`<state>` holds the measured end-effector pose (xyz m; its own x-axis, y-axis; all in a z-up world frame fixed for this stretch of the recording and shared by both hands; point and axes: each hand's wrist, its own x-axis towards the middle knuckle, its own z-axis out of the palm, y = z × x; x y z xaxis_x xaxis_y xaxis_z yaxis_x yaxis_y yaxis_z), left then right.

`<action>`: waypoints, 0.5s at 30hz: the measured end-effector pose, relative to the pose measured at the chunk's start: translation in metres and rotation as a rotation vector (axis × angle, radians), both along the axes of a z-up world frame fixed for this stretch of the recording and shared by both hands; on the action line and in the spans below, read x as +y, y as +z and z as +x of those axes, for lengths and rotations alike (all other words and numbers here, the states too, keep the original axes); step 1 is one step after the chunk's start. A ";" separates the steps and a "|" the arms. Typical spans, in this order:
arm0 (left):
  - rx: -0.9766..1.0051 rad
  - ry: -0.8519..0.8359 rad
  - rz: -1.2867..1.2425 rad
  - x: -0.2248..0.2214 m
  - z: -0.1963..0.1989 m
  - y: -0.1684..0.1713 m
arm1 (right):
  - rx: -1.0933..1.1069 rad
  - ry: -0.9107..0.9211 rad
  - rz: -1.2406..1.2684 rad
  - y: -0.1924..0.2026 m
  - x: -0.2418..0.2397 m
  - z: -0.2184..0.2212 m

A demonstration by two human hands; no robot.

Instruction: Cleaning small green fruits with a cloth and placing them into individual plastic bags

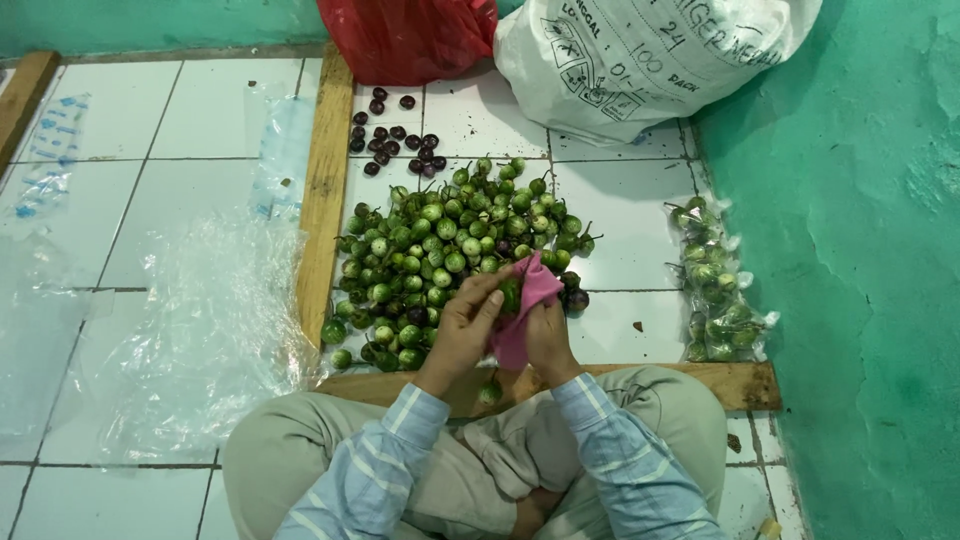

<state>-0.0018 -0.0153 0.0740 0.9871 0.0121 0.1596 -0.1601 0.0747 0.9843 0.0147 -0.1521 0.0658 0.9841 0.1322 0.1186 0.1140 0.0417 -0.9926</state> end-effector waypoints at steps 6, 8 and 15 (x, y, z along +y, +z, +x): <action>-0.105 0.028 0.263 -0.005 -0.010 0.004 | 0.025 -0.007 -0.057 -0.099 -0.024 0.024; -0.122 0.028 0.264 0.000 -0.010 0.019 | 0.041 -0.032 -0.086 -0.045 -0.017 0.020; -0.111 0.004 0.136 -0.003 -0.011 0.031 | 0.226 -0.118 -0.014 -0.017 -0.019 0.017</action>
<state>-0.0125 -0.0180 0.1048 0.9633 -0.0127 0.2681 -0.2683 -0.0584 0.9616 0.0317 -0.1711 0.0490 0.9941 0.0151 -0.1073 -0.1077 0.0271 -0.9938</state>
